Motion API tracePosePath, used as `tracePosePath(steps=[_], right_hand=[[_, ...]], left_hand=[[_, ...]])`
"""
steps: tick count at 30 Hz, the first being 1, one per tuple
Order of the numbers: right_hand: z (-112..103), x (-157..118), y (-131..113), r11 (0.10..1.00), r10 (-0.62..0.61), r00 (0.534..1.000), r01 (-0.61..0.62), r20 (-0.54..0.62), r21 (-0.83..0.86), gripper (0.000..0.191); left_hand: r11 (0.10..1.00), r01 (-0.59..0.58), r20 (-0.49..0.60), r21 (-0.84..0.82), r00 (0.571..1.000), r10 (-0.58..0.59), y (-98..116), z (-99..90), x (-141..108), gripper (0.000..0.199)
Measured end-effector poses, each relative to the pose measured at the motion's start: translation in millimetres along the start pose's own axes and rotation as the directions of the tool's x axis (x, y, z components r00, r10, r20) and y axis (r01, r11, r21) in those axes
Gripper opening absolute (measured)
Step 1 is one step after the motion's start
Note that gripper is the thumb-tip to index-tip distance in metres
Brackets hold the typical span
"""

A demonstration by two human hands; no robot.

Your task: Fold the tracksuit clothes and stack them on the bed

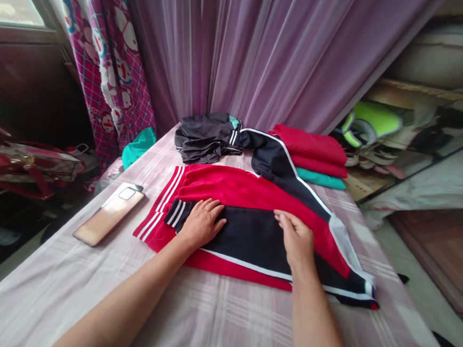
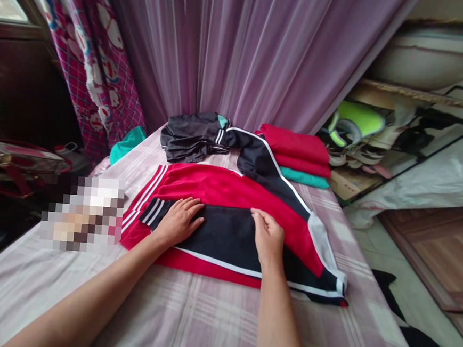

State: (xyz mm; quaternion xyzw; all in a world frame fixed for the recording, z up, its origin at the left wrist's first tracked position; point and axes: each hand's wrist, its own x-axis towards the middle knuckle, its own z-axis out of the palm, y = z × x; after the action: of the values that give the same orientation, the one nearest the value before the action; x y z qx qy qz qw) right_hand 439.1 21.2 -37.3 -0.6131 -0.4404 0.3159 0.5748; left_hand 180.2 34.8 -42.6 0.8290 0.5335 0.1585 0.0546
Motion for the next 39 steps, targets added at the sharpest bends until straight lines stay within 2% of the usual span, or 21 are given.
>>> tracePosePath(steps=[1,2,4,6,8,9,11,13,17,19,23,26,30,32,35,37,39], right_hand=[[9,1,-9,0.983,0.052,0.998,-0.057,0.038,0.174,0.028],[19,1,-17,0.926,0.106,0.988,-0.14,0.115,0.35,0.027],[42,-2,-29,0.72,0.21,0.93,-0.355,0.3,0.596,0.023],[63,-6,-31,0.5,0.289,0.835,-0.549,0.469,0.67,0.022],[74,-8,-25,0.34,0.35,0.751,-0.659,0.561,0.67,0.026],[75,-8,-20,0.288,0.374,0.725,-0.683,0.578,0.671,0.03],[67,-3,-11,0.236,0.419,0.714,-0.683,0.562,0.692,0.036],[47,6,-5,0.247,0.445,0.747,-0.633,0.494,0.734,0.039],[1,25,7,0.392,0.435,0.854,-0.465,0.286,0.793,0.036],[-14,31,13,0.451,0.423,0.882,-0.404,0.208,0.796,0.033],[-21,36,22,0.499,0.383,0.905,-0.371,0.185,0.783,0.03],[-19,32,17,0.527,0.348,0.92,-0.353,0.182,0.773,0.026],[-22,16,3,0.611,0.185,0.967,-0.252,0.174,0.75,0.038],[-23,8,0,0.643,0.14,0.963,-0.265,0.231,0.719,0.045],[-18,6,2,0.634,0.209,0.896,-0.43,0.393,0.643,0.042],[-11,11,2,0.575,0.31,0.841,-0.537,0.443,0.617,0.032],[-6,18,2,0.494,0.41,0.805,-0.591,0.428,0.638,0.029]], left_hand=[[1.0,-0.003,-0.004,0.002,1.0,0.003,1,0.5,0,0.044],[1.0,-0.004,-0.005,0.002,1.0,0.004,1,1.0,0,0.044],[1.0,-0.005,-0.002,-0.004,1.0,0.005,1,1.7,0,0.044],[1.0,-0.002,-0.004,-0.012,1.0,0.002,0,2.1,0,0.044],[1.0,0.001,-0.005,-0.02,1.0,-0.002,0,2.5,0,0.044],[1.0,0.002,-0.005,-0.023,1.0,-0.002,-1,2.6,0,0.044],[1.0,-0.001,-0.001,-0.026,1.0,0.001,-1,2.6,0,0.044],[1.0,-0.002,0.007,-0.024,1.0,0.003,-1,2.1,0,0.044],[1.0,0.001,0.029,-0.007,1.0,-0.001,0,0.5,1,0.045],[1.0,-0.002,0.031,-0.004,1.0,0.002,0,0.2,1,0.045],[1.0,-0.006,0.023,-0.002,1.0,0.006,0,0.7,1,0.044],[1.0,-0.007,0.019,-0.005,1.0,0.007,-1,1.0,1,0.044],[1.0,-0.011,0.016,-0.012,1.0,0.012,0,0.1,0,0.044],[1.0,-0.01,0.024,-0.006,1.0,0.011,1,-0.5,0,0.044],[1.0,-0.009,0.036,-0.002,0.999,0.009,1,-1.0,0,0.045],[1.0,-0.011,0.032,-0.006,0.999,0.011,1,-0.8,0,0.045],[1.0,-0.011,0.022,-0.007,1.0,0.011,1,-0.3,0,0.045]])
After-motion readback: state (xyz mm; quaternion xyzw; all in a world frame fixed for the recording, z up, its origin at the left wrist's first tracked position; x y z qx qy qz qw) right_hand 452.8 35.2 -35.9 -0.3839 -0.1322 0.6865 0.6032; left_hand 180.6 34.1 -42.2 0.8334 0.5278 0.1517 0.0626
